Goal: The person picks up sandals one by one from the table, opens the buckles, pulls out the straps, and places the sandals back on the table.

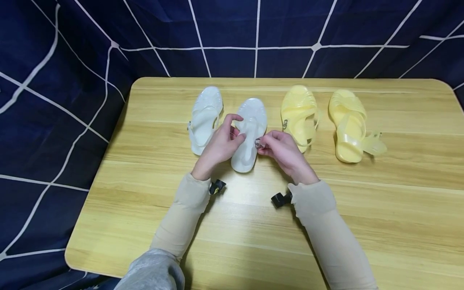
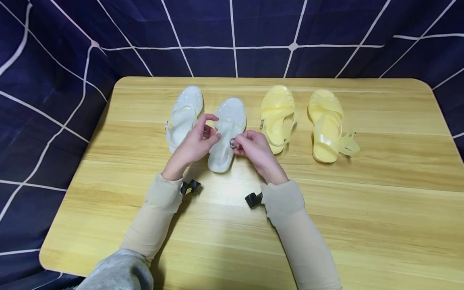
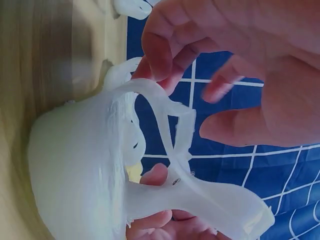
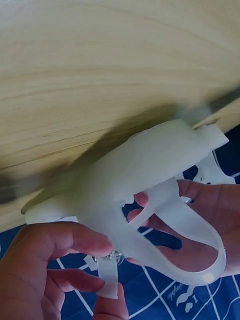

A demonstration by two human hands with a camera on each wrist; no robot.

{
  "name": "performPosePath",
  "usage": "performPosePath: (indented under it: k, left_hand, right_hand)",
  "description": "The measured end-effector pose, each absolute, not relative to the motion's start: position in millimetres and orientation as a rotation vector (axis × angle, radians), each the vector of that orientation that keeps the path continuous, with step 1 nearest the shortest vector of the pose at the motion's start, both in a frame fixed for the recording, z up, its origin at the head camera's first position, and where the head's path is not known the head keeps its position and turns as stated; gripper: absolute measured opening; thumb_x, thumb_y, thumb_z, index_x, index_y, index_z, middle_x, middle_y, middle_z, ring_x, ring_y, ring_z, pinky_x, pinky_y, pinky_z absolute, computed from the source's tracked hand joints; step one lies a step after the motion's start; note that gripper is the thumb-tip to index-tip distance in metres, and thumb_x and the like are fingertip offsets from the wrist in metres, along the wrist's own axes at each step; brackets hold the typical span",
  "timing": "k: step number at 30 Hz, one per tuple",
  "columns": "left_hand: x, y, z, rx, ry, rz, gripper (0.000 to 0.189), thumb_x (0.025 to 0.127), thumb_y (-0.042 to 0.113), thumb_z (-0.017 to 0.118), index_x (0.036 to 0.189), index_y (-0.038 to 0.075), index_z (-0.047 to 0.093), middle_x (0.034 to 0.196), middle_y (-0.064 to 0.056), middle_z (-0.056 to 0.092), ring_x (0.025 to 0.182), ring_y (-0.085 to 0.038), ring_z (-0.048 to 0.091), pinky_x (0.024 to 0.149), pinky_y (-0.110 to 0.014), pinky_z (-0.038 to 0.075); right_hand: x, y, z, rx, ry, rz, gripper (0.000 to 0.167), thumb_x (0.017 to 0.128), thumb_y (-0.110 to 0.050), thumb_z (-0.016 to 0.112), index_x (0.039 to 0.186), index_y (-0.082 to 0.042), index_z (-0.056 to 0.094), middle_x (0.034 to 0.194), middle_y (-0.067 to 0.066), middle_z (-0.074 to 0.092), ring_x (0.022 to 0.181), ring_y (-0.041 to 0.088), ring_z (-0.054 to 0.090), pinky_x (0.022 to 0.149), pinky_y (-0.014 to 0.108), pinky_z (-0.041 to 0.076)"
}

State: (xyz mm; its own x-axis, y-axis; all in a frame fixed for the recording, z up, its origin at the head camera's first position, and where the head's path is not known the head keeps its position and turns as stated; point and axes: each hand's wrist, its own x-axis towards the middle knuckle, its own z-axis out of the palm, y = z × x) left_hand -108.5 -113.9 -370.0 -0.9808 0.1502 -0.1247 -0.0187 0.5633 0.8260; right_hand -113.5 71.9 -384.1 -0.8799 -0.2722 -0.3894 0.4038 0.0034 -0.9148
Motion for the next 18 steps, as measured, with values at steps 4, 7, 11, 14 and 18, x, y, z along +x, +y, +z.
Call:
performPosePath:
  k: [4, 7, 11, 14, 18]
  left_hand:
    - [-108, -111, -370, 0.138, 2.604, 1.338, 0.022, 0.095, 0.019, 0.055, 0.115, 0.011, 0.059, 0.108, -0.01, 0.059, 0.088, -0.021, 0.058, 0.078, -0.033, 0.047]
    - [-108, -107, -373, 0.157, 2.608, 1.276, 0.026, 0.097, 0.024, 0.054, 0.109, 0.007, 0.069, 0.117, -0.012, 0.06, 0.102, -0.024, 0.057, 0.091, -0.04, 0.046]
    - [-109, -104, -376, 0.134, 2.594, 1.274, 0.03, 0.097, 0.028, 0.054, 0.11, 0.006, 0.071, 0.123, -0.012, 0.061, 0.118, -0.025, 0.054, 0.103, -0.041, 0.041]
    - [-109, -102, -378, 0.108, 2.574, 1.309, 0.028, 0.097, 0.027, 0.055, 0.108, 0.007, 0.072, 0.123, -0.01, 0.062, 0.12, -0.024, 0.054, 0.105, -0.041, 0.04]
    - [-110, -101, -381, 0.066, 2.548, 1.39, 0.025, 0.096, 0.025, 0.057, 0.105, 0.008, 0.072, 0.12, -0.01, 0.063, 0.12, -0.024, 0.054, 0.107, -0.042, 0.038]
  right_hand:
    - [-113, 72, -385, 0.122, 1.858, -1.884, 0.006, 0.089, -0.004, 0.053, 0.083, -0.003, 0.054, 0.094, 0.005, 0.056, 0.078, 0.01, 0.059, 0.078, 0.02, 0.055]
    - [-113, 72, -385, 0.11, 1.884, -1.848, 0.007, 0.089, -0.005, 0.053, 0.088, 0.001, 0.053, 0.097, 0.005, 0.057, 0.081, 0.01, 0.059, 0.08, 0.02, 0.054]
    - [-113, 74, -385, 0.074, 1.907, -1.811, 0.013, 0.09, -0.005, 0.052, 0.095, 0.007, 0.052, 0.101, 0.006, 0.056, 0.086, 0.01, 0.06, 0.083, 0.021, 0.054]
    - [-113, 74, -385, 0.049, 1.909, -1.809, 0.013, 0.09, -0.003, 0.053, 0.098, 0.008, 0.052, 0.102, 0.006, 0.059, 0.086, 0.009, 0.062, 0.083, 0.022, 0.055]
    - [-112, 75, -385, 0.012, 1.904, -1.826, 0.015, 0.089, 0.002, 0.054, 0.103, 0.007, 0.053, 0.094, 0.002, 0.062, 0.082, 0.008, 0.063, 0.079, 0.022, 0.055]
